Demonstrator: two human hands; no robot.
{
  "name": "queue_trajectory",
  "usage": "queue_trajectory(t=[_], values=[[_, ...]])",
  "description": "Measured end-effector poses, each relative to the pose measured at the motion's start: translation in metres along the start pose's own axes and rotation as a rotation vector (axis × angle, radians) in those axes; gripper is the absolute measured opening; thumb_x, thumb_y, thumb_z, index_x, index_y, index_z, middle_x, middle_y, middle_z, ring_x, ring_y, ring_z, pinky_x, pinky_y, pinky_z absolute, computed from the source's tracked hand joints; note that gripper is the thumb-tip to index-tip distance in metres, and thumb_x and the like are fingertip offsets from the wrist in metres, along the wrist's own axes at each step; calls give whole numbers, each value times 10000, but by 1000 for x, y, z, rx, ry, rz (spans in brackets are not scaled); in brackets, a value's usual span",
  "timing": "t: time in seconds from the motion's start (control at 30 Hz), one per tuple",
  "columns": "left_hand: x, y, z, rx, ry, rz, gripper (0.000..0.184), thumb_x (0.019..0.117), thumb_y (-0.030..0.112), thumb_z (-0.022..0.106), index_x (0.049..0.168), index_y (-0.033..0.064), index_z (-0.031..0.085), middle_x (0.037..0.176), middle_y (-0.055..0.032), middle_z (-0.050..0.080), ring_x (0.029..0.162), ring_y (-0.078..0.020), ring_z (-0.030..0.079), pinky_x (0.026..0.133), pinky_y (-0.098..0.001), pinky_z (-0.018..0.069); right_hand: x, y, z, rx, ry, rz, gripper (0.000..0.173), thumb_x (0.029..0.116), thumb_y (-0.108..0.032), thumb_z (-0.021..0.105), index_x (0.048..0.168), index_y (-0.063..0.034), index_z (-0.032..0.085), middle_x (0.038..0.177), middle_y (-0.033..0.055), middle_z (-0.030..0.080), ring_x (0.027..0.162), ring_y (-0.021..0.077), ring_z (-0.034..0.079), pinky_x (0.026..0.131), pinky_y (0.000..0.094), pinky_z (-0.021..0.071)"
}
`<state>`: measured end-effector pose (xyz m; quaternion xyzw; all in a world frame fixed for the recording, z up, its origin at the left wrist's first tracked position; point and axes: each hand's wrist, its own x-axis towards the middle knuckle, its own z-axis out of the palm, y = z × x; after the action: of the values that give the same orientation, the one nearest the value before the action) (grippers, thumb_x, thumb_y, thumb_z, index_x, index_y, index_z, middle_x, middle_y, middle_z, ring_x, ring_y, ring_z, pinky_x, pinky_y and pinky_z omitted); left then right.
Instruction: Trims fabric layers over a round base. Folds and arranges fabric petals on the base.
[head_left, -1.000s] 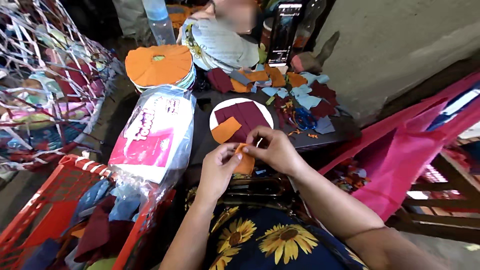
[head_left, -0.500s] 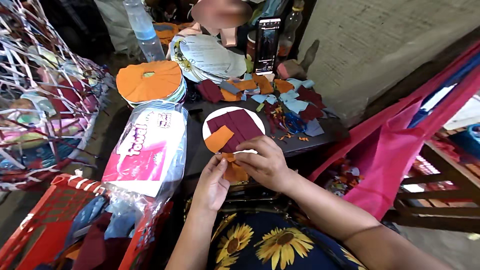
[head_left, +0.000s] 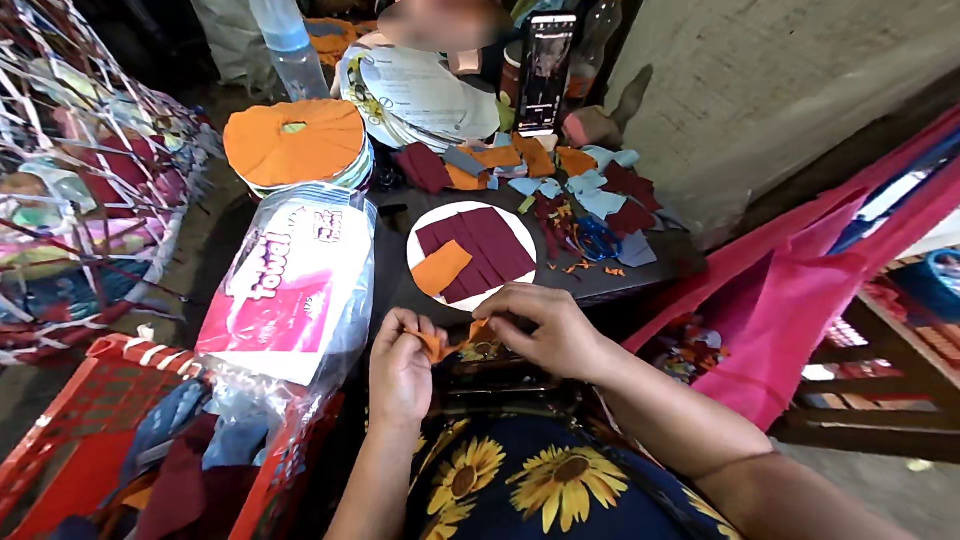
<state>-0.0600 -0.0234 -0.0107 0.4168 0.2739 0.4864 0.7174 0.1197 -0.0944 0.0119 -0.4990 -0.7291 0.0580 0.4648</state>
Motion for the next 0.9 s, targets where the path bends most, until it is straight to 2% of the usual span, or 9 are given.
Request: queue_trajectory(t=[0.07,0.13,0.2,0.23,0.3,0.43,0.53,0.67,0.9], values=[[-2,1,-5,87,-51,51,288,885,-20,319,815,154,538,750,67,641,557,22,549,515,-119,453,1,-2,-1,-32,-44,63,154,941,-76,612,973,-22,752,915,73,737,863,70,684,805,184,547],[-8,1,-11,268,-165,61,123,978,144,440,1000,133,561,938,74,671,592,64,525,506,-86,412,2,-3,0,-9,-82,104,136,946,-101,633,962,-29,747,897,60,726,827,43,670,772,165,542],[-13,-2,-15,450,-307,46,445,981,422,602,1239,64,544,1126,51,638,739,59,568,597,-111,466,1,-3,1,87,-107,131,121,946,-109,658,952,-19,738,893,44,720,823,-6,657,771,129,536],[-13,-3,-15,516,-368,29,554,956,445,641,1296,21,535,1178,16,634,835,37,607,666,-140,510,1,-2,1,135,-114,145,113,943,-109,672,948,-15,734,897,35,717,826,-25,652,773,118,536],[-13,-3,-14,617,-417,-7,395,963,261,653,1234,-20,600,1122,-28,679,922,-4,656,785,-193,559,1,0,-1,164,-113,169,98,927,-108,689,944,-22,733,907,17,718,827,-36,648,766,121,537],[-14,1,-14,882,-283,4,145,980,164,642,1033,45,706,882,0,696,780,4,640,742,-189,538,3,9,-5,110,-126,241,101,919,-91,684,997,-37,719,921,0,711,788,-24,648,727,144,556],[-9,7,-12,1013,-202,35,132,983,163,650,1046,63,708,862,-19,692,744,-60,643,707,-262,543,9,12,-5,112,-141,366,96,931,-65,686,1024,-48,699,904,-5,694,715,-14,638,638,159,555],[1,18,-2,1189,-130,119,153,992,186,664,1053,59,725,886,-72,714,762,-186,675,706,-419,552,22,20,-1,108,-75,417,91,946,-64,690,1031,-33,691,896,12,693,700,-13,646,633,160,564],[41,34,14,1343,-145,114,197,1024,198,616,1080,39,717,953,-132,729,876,-284,703,784,-519,545,57,39,1,46,-61,524,120,967,-83,686,1069,-20,687,932,58,683,713,43,648,641,216,564]])
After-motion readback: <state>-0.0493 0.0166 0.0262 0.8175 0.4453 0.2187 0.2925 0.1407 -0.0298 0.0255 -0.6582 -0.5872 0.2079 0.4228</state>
